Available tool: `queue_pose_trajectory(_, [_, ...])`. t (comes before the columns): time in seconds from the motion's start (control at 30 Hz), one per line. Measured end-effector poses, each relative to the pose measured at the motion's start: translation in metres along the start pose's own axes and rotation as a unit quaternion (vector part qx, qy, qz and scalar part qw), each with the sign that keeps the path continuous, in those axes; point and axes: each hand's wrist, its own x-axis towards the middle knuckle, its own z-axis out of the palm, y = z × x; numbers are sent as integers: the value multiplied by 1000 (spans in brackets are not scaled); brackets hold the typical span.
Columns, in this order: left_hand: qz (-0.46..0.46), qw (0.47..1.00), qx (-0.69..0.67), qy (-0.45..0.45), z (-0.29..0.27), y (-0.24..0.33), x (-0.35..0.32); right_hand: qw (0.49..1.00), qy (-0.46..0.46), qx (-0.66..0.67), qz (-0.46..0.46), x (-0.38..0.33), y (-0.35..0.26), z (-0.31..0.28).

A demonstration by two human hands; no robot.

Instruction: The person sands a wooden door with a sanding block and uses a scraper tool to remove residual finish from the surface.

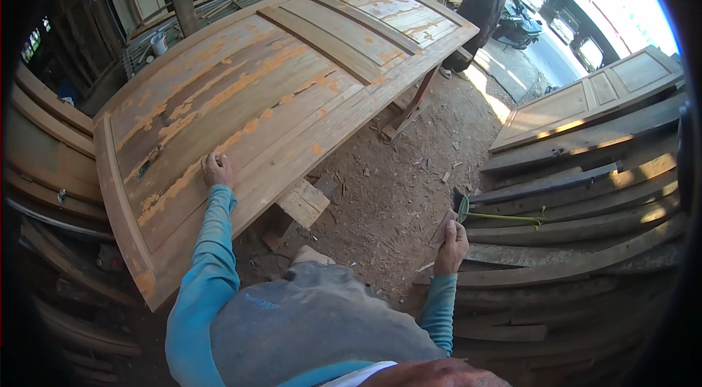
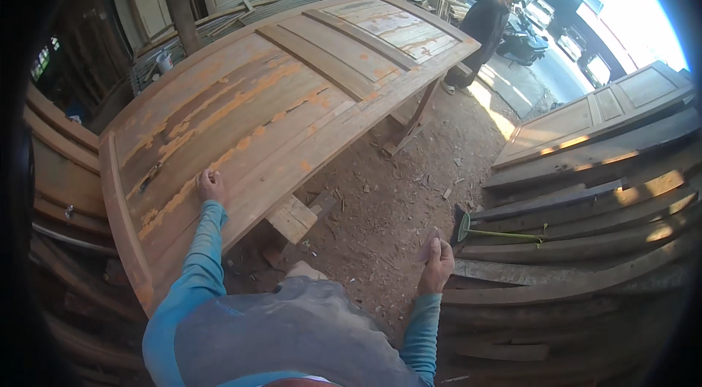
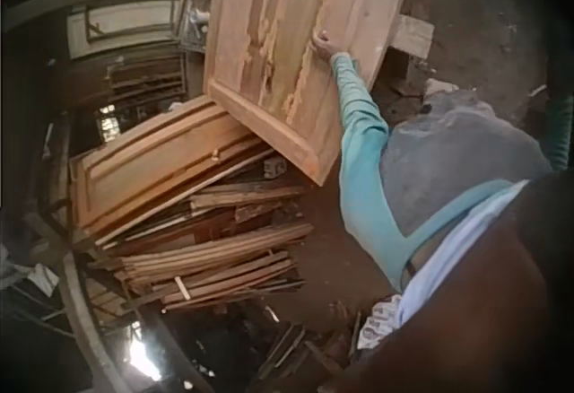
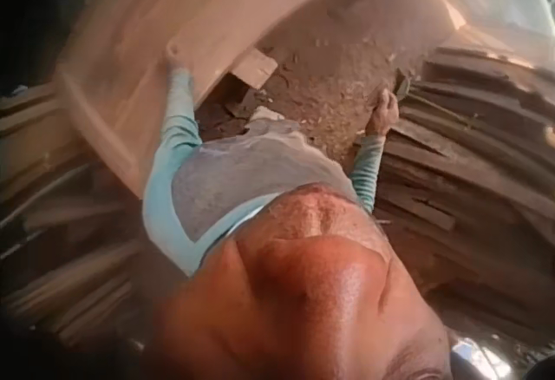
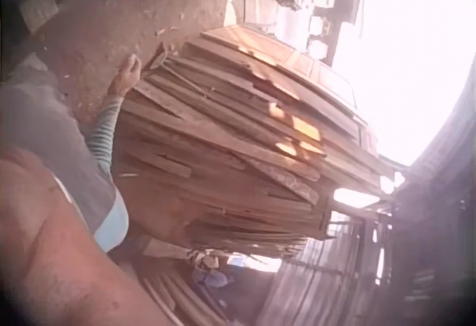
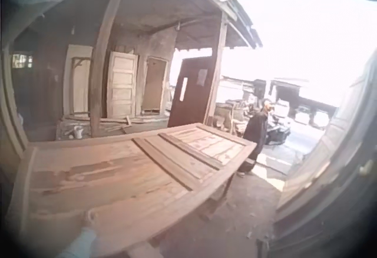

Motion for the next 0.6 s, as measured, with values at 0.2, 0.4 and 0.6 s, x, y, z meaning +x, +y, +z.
queue_pose_trajectory(0.2, [3,1000,4,7,9,12,-3,997,51,34,56,-3,35,-1])
queue_pose_trajectory(0.4, [-33,999,-24,-4,-3,21,-5,999,-1,10,52,36,53,8])
queue_pose_trajectory(0.6, [-24,999,-16,17,-9,35,-8,996,-81,-27,32,94,40,54])
